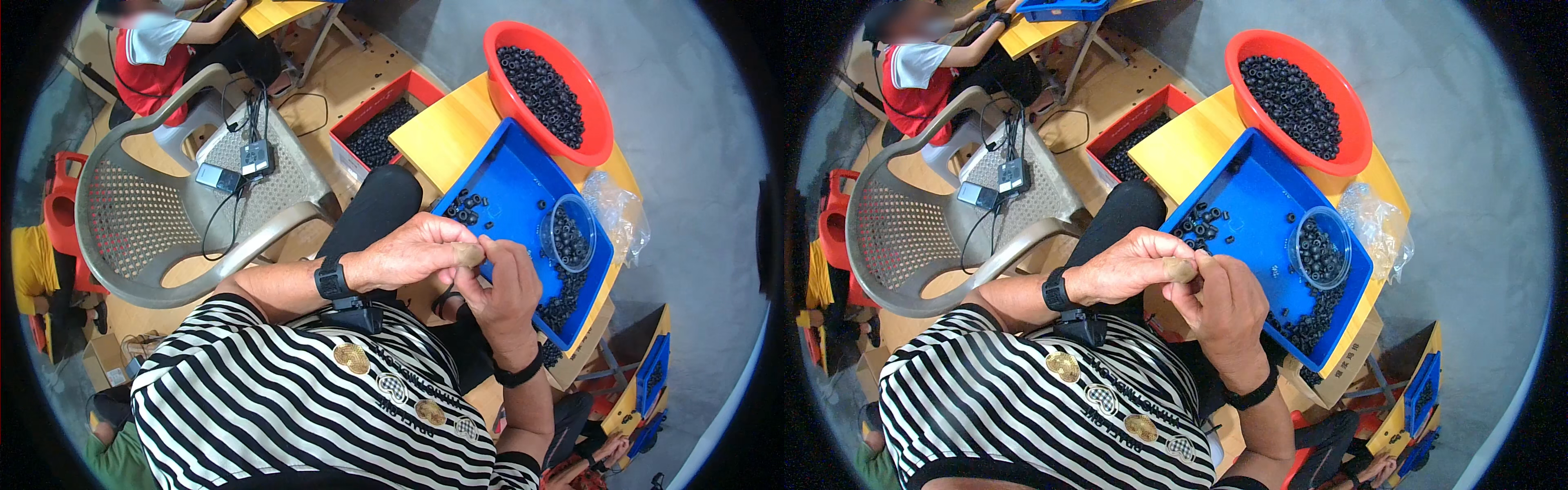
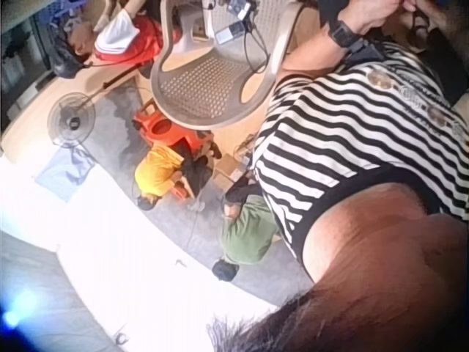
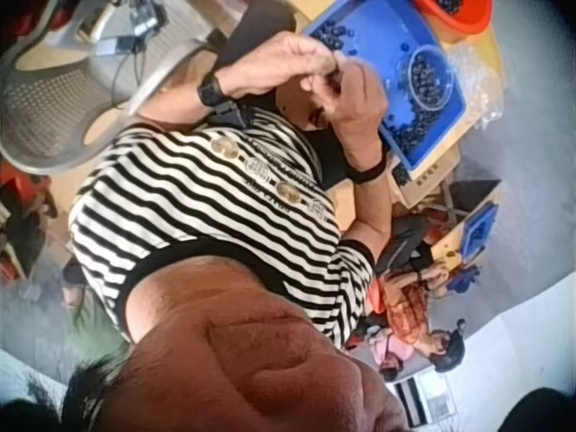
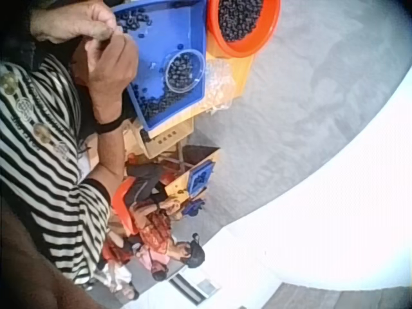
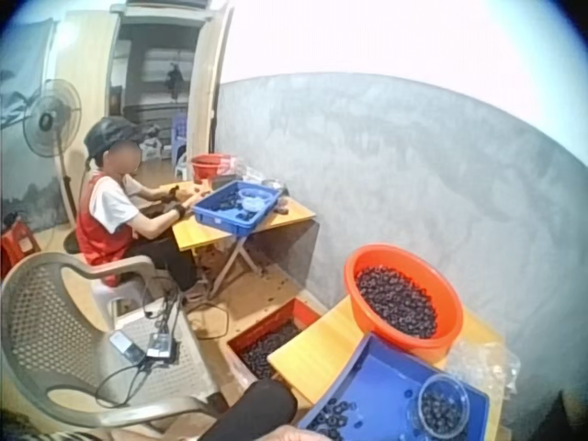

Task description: Sorting and inspecting small black plastic or rubber components from a large bowl into a tray.

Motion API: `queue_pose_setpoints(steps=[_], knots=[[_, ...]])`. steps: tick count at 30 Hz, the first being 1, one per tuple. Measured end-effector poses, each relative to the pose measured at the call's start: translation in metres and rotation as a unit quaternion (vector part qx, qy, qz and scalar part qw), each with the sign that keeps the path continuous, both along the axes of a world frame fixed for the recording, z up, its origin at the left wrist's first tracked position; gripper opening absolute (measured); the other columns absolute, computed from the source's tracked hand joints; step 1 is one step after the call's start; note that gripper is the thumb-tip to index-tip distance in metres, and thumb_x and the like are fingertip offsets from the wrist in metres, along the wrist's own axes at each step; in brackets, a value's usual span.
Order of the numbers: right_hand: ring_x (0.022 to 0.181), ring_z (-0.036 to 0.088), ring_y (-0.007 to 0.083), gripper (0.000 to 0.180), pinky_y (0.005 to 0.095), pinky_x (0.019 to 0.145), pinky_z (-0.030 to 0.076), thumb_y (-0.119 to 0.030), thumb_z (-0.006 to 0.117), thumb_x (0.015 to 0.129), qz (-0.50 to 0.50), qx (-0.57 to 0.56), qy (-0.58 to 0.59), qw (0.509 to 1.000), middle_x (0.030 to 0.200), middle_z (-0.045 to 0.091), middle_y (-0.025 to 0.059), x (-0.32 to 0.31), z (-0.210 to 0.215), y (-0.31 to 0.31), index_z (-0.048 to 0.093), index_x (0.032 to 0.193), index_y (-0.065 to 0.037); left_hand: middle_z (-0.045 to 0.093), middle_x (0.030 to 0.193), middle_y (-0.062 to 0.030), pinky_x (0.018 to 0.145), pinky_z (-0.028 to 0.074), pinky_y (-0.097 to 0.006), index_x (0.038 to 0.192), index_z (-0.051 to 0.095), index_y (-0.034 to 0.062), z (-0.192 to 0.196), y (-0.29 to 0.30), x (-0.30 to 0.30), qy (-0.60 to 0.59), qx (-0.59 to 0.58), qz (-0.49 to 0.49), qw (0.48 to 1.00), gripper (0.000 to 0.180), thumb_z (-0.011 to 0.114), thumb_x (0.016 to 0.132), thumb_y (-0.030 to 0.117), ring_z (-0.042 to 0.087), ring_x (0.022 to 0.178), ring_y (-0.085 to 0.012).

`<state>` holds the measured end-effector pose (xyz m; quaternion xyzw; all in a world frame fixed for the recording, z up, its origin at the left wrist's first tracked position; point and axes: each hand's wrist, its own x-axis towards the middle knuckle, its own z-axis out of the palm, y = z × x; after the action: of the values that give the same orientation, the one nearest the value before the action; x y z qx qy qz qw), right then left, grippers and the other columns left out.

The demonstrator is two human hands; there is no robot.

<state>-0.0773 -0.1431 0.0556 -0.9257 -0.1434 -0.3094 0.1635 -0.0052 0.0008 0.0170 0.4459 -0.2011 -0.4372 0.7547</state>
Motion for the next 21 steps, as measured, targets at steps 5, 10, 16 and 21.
queue_pose_setpoints(steps=[5, 10, 16, 21], knots=[[0.072, 0.06, 0.0258, 0.033, 0.0324, 0.062, 0.05, -0.014, 0.074, 0.065, 0.018, -0.015, 0.055, 0.998, 0.083, 0.059, 0.0103, 0.002, 0.016, -0.006, 0.059, 0.093, -0.003, 0.06, 0.072, 0.0034, 0.059, 0.044, -0.017, 0.089, 0.066, 0.0026, 0.002, -0.002, 0.001, -0.039, 0.007, 0.01, 0.999, 0.021, 0.058, 0.09, 0.022, 0.051, 0.063, -0.0012], [0.061, 0.05, 0.0189, 0.036, 0.0314, 0.051, 0.037, -0.037, 0.071, 0.067, 0.033, -0.143, 0.062, 0.987, 0.07, 0.045, 0.0041, 0.011, 0.019, -0.016, 0.051, 0.078, -0.009, 0.059, 0.07, 0.0033, 0.059, 0.044, -0.018, 0.089, 0.066, 0.0022, 0.005, -0.004, 0.005, -0.074, -0.004, 0.009, 0.997, 0.02, 0.059, 0.088, 0.02, 0.051, 0.063, -0.0011], [0.057, 0.047, 0.0233, 0.037, 0.0339, 0.051, 0.035, -0.033, 0.07, 0.069, 0.006, -0.208, 0.106, 0.972, 0.064, 0.039, 0.0069, 0.008, 0.026, -0.019, 0.043, 0.067, -0.009, 0.06, 0.065, 0.0014, 0.057, 0.044, -0.018, 0.09, 0.068, 0.0021, 0.014, -0.003, 0.008, -0.081, 0.04, -0.014, 0.996, 0.021, 0.059, 0.088, 0.021, 0.052, 0.059, -0.0021], [0.049, 0.042, 0.019, 0.038, 0.032, 0.047, 0.031, -0.038, 0.066, 0.07, 0.043, -0.21, 0.07, 0.974, 0.058, 0.035, 0.0032, 0.011, 0.017, -0.023, 0.039, 0.063, -0.012, 0.059, 0.063, 0.0014, 0.055, 0.044, -0.018, 0.084, 0.068, 0.0005, 0.008, -0.001, 0.009, -0.036, 0.041, -0.038, 0.998, 0.022, 0.06, 0.087, 0.02, 0.052, 0.057, -0.0025]])
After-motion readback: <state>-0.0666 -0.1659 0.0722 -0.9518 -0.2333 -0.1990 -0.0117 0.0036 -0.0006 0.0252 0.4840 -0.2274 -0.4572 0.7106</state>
